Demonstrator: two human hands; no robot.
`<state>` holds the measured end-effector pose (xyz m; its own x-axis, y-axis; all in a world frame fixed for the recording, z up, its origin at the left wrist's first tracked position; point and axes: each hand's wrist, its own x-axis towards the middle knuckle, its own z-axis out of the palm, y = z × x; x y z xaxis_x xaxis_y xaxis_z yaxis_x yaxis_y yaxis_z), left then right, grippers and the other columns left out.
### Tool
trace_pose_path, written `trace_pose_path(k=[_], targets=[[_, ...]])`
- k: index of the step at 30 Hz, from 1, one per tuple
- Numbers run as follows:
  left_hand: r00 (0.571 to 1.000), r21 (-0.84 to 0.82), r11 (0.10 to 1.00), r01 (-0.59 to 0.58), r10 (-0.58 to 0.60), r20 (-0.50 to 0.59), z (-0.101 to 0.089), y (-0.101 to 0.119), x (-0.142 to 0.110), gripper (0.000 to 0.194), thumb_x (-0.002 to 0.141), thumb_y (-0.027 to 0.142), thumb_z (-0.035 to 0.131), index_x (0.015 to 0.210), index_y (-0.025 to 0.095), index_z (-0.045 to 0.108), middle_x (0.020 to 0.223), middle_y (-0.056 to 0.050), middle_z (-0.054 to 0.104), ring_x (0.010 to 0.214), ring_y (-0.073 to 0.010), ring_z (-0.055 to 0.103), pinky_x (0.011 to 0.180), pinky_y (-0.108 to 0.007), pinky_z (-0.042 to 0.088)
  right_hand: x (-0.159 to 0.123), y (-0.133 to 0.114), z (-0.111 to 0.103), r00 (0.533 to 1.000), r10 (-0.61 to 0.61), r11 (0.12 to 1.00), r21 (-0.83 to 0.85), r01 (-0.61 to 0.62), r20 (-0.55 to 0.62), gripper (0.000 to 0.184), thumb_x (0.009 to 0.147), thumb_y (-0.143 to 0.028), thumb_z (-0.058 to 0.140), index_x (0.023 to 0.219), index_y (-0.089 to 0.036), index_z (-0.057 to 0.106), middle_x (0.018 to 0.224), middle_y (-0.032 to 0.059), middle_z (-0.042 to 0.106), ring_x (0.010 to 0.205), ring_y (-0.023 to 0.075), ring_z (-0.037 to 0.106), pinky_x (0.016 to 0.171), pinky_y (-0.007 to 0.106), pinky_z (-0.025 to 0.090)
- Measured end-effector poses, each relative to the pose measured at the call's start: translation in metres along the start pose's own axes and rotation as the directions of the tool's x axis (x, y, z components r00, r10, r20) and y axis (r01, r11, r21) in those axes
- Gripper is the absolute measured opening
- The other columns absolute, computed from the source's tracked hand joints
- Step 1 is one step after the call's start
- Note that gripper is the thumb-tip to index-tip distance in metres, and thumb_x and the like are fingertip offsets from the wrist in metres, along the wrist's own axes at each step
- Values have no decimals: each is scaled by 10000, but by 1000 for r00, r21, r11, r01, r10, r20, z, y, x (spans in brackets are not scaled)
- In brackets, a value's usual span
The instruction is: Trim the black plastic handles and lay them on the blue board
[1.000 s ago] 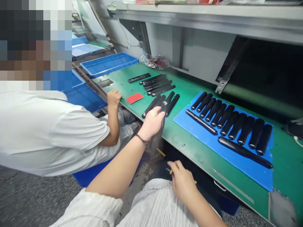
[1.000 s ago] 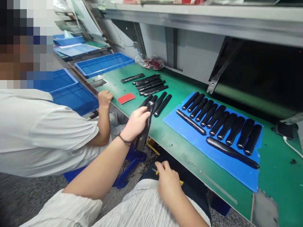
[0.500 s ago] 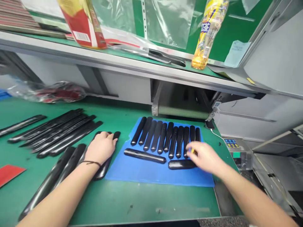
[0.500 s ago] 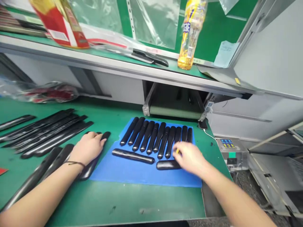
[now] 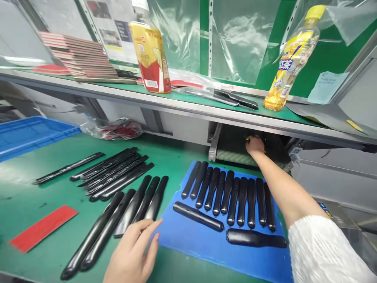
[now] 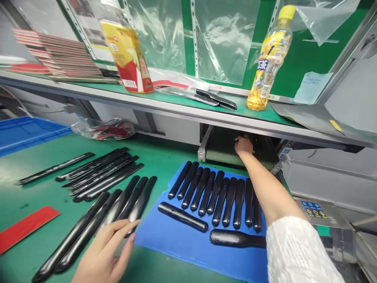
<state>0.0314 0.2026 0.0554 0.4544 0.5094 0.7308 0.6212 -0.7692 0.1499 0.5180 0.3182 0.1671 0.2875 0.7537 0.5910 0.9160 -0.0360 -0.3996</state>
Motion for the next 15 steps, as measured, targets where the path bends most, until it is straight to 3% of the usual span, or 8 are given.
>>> trace_pose_path(k=[3,7,9,11,13,14,15], targets=[[1000,-69,998,2,-2,-10,-9,30,2,329,982,74,546,1287,163,632,1079,-116,635,957,-216,659,818,-317,558,-41,-30,-32,993,-105,993,52,108,-55,246,1041,-386,568,1112,-197,709,1099,77,693,933,173,671,862,350,584],[990,-130,982,-134,129,-49,-10,89,37,477,957,83,602,1432,108,565,1263,-193,632,1181,-296,627,998,-422,548,-134,-102,-103,965,-245,959,120,256,-95,115,949,-227,593,982,-192,698,853,17,635,715,133,600,706,288,519],[978,-149,966,-209,207,-30,-9,118,55,554,969,233,645,1496,118,519,1399,-250,579,1295,-395,576,1035,-550,530,-186,-139,-132,960,-276,928,249,276,-36,92,942,-191,585,964,-219,670,831,-3,635,669,118,581,625,257,494],[960,-264,932,-250,274,59,-9,138,63,600,998,337,602,1560,184,459,1342,-241,620,1170,-399,647,927,-588,569,-231,-166,-149,968,-245,886,416,203,50,93,960,-209,593,1013,-245,660,864,-4,656,678,122,609,585,238,499],[954,-518,847,-115,240,181,-13,149,57,601,1042,350,502,1616,220,378,1165,-182,683,896,-296,701,759,-472,605,-266,-181,-150,988,-154,820,562,111,29,244,985,-239,598,1224,-273,625,874,-7,650,669,126,616,575,242,518],[953,-668,743,46,168,252,-17,153,49,595,1065,359,447,1635,227,342,1078,-144,690,757,-233,676,667,-391,590,-281,-185,-145,993,-121,780,617,98,-5,347,990,-267,611,1335,-281,575,865,-11,632,651,127,598,563,248,515],[942,-794,560,237,66,328,-23,157,39,589,1081,387,404,1641,222,332,1007,-114,682,645,-180,628,579,-322,551,-294,-188,-137,991,-136,751,650,116,-19,419,983,-303,641,1390,-280,547,863,-10,616,645,129,581,559,257,512]])
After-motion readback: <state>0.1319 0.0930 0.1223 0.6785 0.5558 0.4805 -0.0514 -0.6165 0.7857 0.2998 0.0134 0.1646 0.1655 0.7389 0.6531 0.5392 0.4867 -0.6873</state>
